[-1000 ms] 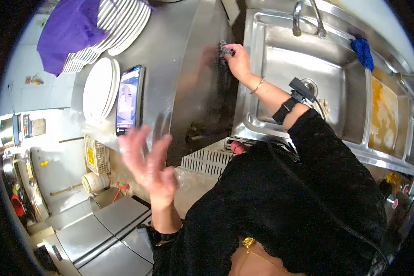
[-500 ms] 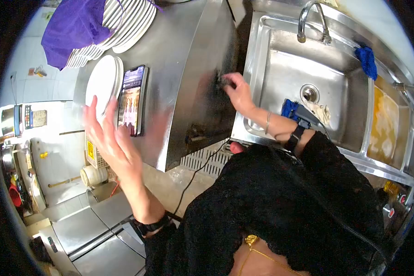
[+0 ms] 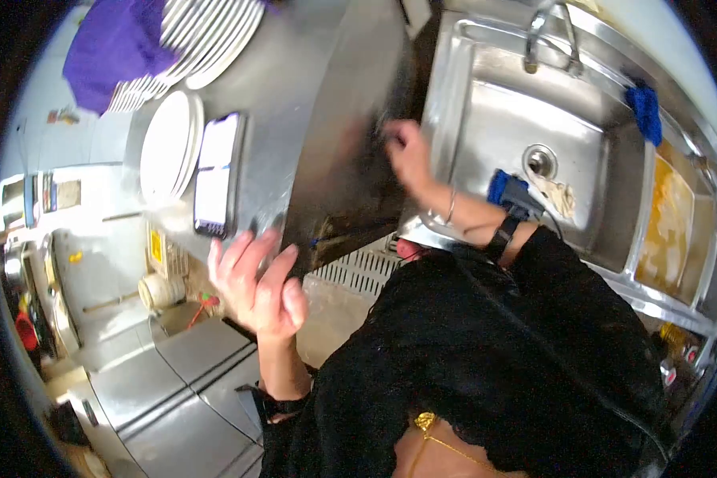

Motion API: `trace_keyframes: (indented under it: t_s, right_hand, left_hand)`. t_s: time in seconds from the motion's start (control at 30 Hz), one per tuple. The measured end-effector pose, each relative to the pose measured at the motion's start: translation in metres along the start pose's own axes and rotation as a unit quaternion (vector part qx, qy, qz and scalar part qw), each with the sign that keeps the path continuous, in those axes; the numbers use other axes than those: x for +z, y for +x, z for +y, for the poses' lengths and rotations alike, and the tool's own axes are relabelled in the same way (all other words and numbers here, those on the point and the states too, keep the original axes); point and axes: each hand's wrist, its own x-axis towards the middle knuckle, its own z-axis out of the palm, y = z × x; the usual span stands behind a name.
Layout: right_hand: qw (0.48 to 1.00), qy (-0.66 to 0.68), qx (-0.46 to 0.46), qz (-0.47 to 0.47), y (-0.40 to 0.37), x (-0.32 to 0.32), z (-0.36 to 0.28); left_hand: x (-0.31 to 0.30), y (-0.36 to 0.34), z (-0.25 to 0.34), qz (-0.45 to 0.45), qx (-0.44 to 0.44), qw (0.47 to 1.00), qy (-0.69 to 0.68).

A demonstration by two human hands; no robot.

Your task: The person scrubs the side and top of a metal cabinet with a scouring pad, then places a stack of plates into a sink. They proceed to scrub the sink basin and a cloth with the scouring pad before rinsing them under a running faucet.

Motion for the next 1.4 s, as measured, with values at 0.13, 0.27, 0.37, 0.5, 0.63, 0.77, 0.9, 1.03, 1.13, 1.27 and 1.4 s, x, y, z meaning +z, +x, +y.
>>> trace_keyframes:
  t_s: [0.13, 0.27, 0.37, 0.5, 0.63, 0.77, 0.9, 1.03, 1.13, 1.27, 1.4]
  right_hand:
    - [0.998, 0.025, -0.016, -0.047, -0.008, -0.012, -0.002]
    - [0.995, -0.022, -0.024, 0.094, 0.107, -0.007, 0.024]
    - [0.993, -0.030, -0.005, 0.114, 0.123, -0.009, 0.012]
    - [0.999, 0.042, 0.013, 0.006, 0.037, -0.014, -0.015]
    - [0.992, 0.085, 0.056, -0.076, -0.002, -0.022, -0.028]
    - [0.991, -0.015, -0.057, 0.123, 0.120, -0.006, 0.015]
    - [0.982, -0.087, -0.025, 0.168, 0.182, -0.009, 0.025]
    - [0.988, -0.073, -0.051, 0.127, 0.143, -0.009, 0.032]
    - [0.999, -0.009, 0.037, -0.022, 0.049, -0.017, 0.015]
    - [0.998, -0.031, -0.008, -0.049, 0.018, -0.018, 0.020]
    - [0.984, -0.103, -0.079, 0.125, 0.148, -0.010, 0.042]
  left_hand:
    - [0.005, -0.004, 0.000, 0.025, 0.011, 1.000, 0.005]
    - [0.011, -0.006, 0.001, 0.051, 0.003, 0.999, 0.005]
    - [0.013, -0.007, -0.001, 0.069, -0.008, 0.998, 0.013]
    - [0.016, -0.012, -0.002, 0.088, -0.012, 0.996, 0.010]
    - [0.016, -0.012, -0.001, 0.084, -0.020, 0.996, 0.006]
    - [0.016, -0.013, -0.003, 0.087, -0.022, 0.996, 0.003]
    - [0.017, -0.013, 0.000, 0.094, -0.037, 0.995, -0.002]
    - [0.017, -0.015, -0.003, 0.100, -0.031, 0.994, 0.001]
    - [0.018, -0.017, -0.005, 0.106, -0.032, 0.994, -0.012]
    - [0.017, -0.018, -0.005, 0.086, -0.032, 0.996, -0.001]
    - [0.017, -0.017, -0.004, 0.092, -0.034, 0.995, -0.004]
